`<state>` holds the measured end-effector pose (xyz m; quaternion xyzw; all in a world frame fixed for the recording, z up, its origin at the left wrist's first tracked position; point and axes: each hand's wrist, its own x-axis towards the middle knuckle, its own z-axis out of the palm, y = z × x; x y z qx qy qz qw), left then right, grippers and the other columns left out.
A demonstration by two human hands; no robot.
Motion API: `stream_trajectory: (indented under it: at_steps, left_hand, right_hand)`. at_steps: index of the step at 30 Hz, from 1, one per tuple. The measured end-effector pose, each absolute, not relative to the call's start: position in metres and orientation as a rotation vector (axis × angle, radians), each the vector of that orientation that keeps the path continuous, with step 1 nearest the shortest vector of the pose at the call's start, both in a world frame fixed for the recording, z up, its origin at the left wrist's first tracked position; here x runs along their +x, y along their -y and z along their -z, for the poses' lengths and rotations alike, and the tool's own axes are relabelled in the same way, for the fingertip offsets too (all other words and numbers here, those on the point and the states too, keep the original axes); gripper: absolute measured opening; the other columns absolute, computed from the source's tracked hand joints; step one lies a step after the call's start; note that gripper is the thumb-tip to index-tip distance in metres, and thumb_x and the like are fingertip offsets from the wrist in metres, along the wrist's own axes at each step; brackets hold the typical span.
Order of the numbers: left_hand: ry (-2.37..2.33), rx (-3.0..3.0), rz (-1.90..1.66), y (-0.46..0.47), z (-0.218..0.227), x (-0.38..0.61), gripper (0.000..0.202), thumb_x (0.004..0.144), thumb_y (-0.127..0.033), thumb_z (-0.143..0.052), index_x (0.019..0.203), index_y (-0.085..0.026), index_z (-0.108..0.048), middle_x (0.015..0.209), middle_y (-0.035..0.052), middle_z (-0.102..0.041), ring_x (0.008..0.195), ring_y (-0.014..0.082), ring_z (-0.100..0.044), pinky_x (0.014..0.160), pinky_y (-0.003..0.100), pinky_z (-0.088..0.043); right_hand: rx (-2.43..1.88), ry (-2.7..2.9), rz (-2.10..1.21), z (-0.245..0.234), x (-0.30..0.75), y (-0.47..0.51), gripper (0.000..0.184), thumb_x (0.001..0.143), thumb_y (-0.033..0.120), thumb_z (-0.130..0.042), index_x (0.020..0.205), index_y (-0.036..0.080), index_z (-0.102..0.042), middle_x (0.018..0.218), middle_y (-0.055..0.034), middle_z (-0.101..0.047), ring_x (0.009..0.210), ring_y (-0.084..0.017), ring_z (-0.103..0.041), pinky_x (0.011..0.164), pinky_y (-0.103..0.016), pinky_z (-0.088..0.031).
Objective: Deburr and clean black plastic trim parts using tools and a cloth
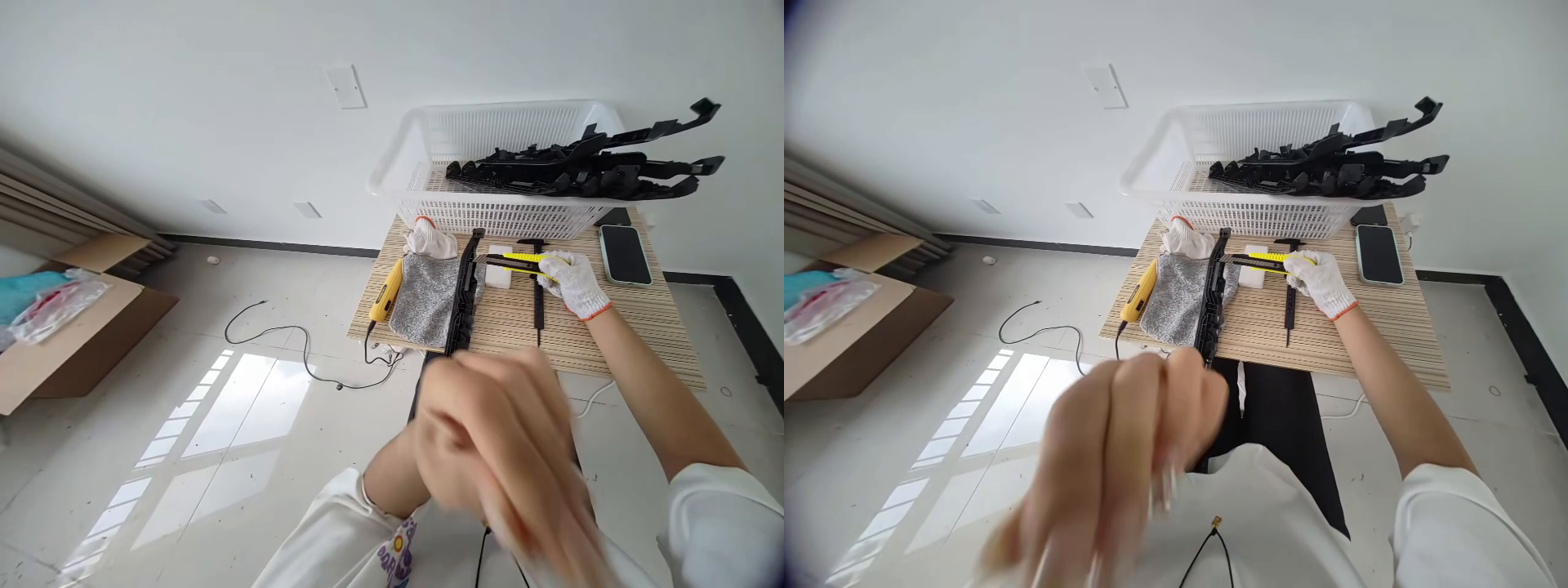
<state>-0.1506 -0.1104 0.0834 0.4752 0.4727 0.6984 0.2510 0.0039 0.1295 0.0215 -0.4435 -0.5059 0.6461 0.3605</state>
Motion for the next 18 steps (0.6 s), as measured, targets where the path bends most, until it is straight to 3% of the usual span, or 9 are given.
stream_trajectory:
  at_steps: [8, 11, 14, 16, 18]
  left_hand:
    - [-1.598, 1.044, -1.851, 0.054, -0.041, -0.206, 0.04, 0.083, -0.058, -0.067, 0.072, -0.02, -0.069, 0.069, 0.0032, -0.068, 0.076, 0.0192, -0.067, 0.077, 0.034, -0.055]
    - [-1.59, 1.072, -1.71, 0.034, -0.029, -0.212, 0.045, 0.091, -0.059, -0.055, 0.104, -0.019, -0.071, 0.1, 0.0083, -0.072, 0.096, 0.0216, -0.068, 0.086, 0.035, -0.054]
    - [-1.551, 1.084, -1.562, 0.022, -0.022, -0.207, 0.048, 0.095, -0.053, -0.054, 0.132, -0.024, -0.056, 0.131, 0.0098, -0.062, 0.123, 0.0239, -0.058, 0.098, 0.035, -0.049]
    - [-1.464, 1.043, -1.512, 0.018, -0.02, -0.202, 0.043, 0.094, -0.047, -0.057, 0.129, -0.022, -0.056, 0.13, 0.0097, -0.063, 0.123, 0.024, -0.058, 0.1, 0.035, -0.048]
    - [-1.354, 0.989, -1.469, 0.018, -0.019, -0.198, 0.034, 0.091, -0.043, -0.061, 0.116, -0.019, -0.06, 0.115, 0.0094, -0.07, 0.109, 0.0232, -0.065, 0.096, 0.036, -0.05]
  right_hand:
    - [-1.133, 1.377, -1.697, -0.016, 0.009, -0.129, 0.02, 0.064, 0.026, -0.08, 0.076, 0.019, -0.066, 0.055, 0.0033, -0.054, 0.045, -0.008, -0.052, 0.04, -0.018, -0.042]
    - [-1.166, 1.288, -1.662, -0.016, 0.01, -0.124, 0.019, 0.064, 0.023, -0.08, 0.072, 0.019, -0.063, 0.056, 0.0042, -0.052, 0.046, -0.006, -0.05, 0.045, -0.018, -0.048]
    - [-1.197, 1.214, -1.623, -0.016, 0.012, -0.12, 0.018, 0.066, 0.023, -0.078, 0.069, 0.019, -0.06, 0.056, 0.0048, -0.049, 0.045, -0.005, -0.048, 0.046, -0.017, -0.049]
    - [-1.183, 1.265, -1.638, -0.013, 0.015, -0.12, 0.017, 0.066, 0.024, -0.078, 0.07, 0.019, -0.062, 0.055, 0.0045, -0.049, 0.045, -0.006, -0.049, 0.043, -0.017, -0.046]
    - [-1.158, 1.326, -1.663, -0.009, 0.018, -0.121, 0.017, 0.066, 0.026, -0.078, 0.073, 0.019, -0.064, 0.055, 0.0041, -0.049, 0.046, -0.007, -0.05, 0.042, -0.016, -0.044]
